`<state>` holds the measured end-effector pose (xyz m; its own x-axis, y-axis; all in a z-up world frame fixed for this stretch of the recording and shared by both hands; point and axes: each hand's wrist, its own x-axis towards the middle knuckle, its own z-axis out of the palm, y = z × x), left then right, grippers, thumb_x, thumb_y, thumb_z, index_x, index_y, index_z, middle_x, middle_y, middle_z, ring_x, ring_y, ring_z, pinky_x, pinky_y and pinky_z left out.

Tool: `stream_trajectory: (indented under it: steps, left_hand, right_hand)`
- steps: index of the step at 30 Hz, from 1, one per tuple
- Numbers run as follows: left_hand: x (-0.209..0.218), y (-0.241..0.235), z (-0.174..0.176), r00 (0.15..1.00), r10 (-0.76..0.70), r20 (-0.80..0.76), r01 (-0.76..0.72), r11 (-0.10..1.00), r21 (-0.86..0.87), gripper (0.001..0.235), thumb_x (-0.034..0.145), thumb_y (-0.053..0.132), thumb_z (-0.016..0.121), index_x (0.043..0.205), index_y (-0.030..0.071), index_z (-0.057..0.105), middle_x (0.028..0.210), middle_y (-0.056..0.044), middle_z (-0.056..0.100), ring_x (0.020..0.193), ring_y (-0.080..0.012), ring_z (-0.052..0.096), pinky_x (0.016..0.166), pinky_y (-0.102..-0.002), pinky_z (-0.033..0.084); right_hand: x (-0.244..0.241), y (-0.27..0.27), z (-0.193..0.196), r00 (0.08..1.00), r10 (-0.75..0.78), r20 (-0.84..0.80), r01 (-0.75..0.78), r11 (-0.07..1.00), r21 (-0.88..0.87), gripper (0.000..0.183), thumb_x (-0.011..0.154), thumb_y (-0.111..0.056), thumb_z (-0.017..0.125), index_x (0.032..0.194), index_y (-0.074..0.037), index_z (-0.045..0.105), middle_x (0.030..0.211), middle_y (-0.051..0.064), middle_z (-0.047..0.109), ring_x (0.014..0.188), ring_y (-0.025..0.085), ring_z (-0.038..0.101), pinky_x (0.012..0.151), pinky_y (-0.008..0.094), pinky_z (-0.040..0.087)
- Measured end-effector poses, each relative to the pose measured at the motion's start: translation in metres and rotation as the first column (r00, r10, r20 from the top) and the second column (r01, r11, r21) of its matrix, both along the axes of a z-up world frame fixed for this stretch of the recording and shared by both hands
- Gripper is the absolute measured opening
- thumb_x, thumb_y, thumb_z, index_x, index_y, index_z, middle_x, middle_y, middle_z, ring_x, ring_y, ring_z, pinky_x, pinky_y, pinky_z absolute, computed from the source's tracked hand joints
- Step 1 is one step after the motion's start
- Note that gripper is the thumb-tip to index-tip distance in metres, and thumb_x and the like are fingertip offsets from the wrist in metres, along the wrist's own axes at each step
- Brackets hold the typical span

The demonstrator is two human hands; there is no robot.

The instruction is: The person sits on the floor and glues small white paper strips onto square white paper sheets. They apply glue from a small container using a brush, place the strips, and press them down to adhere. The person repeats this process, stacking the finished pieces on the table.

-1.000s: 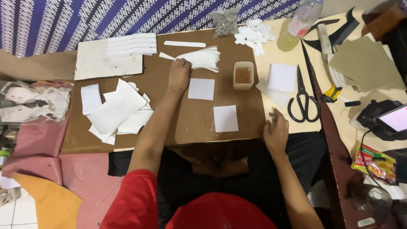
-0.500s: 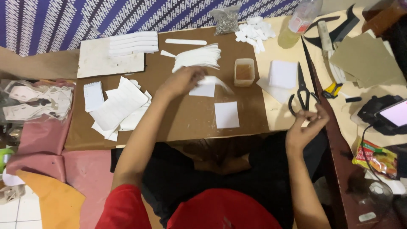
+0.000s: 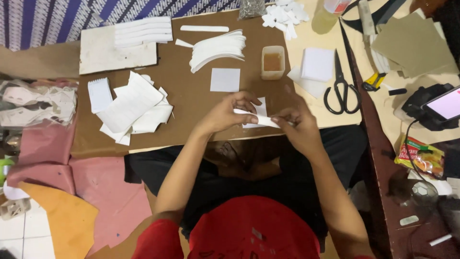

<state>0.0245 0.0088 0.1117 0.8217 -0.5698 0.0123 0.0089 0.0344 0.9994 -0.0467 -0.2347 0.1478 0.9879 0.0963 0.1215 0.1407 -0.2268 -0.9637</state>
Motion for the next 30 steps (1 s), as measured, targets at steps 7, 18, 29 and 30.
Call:
stream_trajectory:
  steps: [7, 18, 29, 30]
  left_hand:
    - [-0.039, -0.008, -0.037, 0.934, 0.27, -0.235, -0.327, 0.911, -0.253, 0.029, 0.089, 0.009, 0.081, 0.113, -0.002, 0.067, 0.091, -0.017, 0.075, 0.077, -0.025, 0.077, 0.065, -0.035, 0.067]
    - [-0.037, -0.004, -0.132, 0.817, 0.394, -0.422, -0.422, 0.906, 0.03, 0.031, 0.088, 0.01, 0.081, 0.112, -0.005, 0.067, 0.093, -0.02, 0.073, 0.077, -0.0277, 0.077, 0.069, -0.032, 0.067]
    - [0.024, 0.003, -0.129, 0.779, 0.515, -0.358, -0.544, 0.839, 0.022, 0.025, 0.093, 0.006, 0.075, 0.115, -0.006, 0.071, 0.095, -0.021, 0.067, 0.085, -0.029, 0.075, 0.078, -0.038, 0.067]
    - [0.026, 0.005, -0.129, 0.784, 0.504, -0.362, -0.535, 0.845, 0.017, 0.027, 0.093, 0.008, 0.075, 0.116, -0.006, 0.07, 0.095, -0.019, 0.066, 0.085, -0.0282, 0.075, 0.079, -0.036, 0.067]
  right_hand:
    - [-0.002, 0.0, -0.018, 0.999, -0.042, -0.012, 0.043, 0.994, 0.105, 0.071, 0.094, 0.003, 0.07, 0.156, -0.01, 0.037, 0.093, 0.012, 0.071, 0.079, 0.015, 0.068, 0.073, 0.027, 0.056]
    - [0.03, -0.009, -0.02, 0.989, 0.059, -0.133, -0.127, 0.793, -0.596, 0.053, 0.094, -0.018, 0.074, 0.143, -0.013, 0.053, 0.101, 0.011, 0.074, 0.1, 0.035, 0.07, 0.094, 0.052, 0.052]
    - [0.092, -0.042, -0.065, 0.924, 0.095, -0.37, -0.098, 0.995, 0.011, 0.075, 0.078, -0.001, 0.081, 0.146, -0.009, 0.052, 0.089, 0.005, 0.068, 0.079, 0.016, 0.067, 0.077, 0.032, 0.059]
    - [0.089, -0.041, -0.058, 0.911, 0.105, -0.4, -0.055, 0.989, 0.134, 0.069, 0.081, 0.003, 0.078, 0.144, -0.007, 0.053, 0.087, 0.003, 0.066, 0.075, 0.012, 0.066, 0.073, 0.028, 0.06]
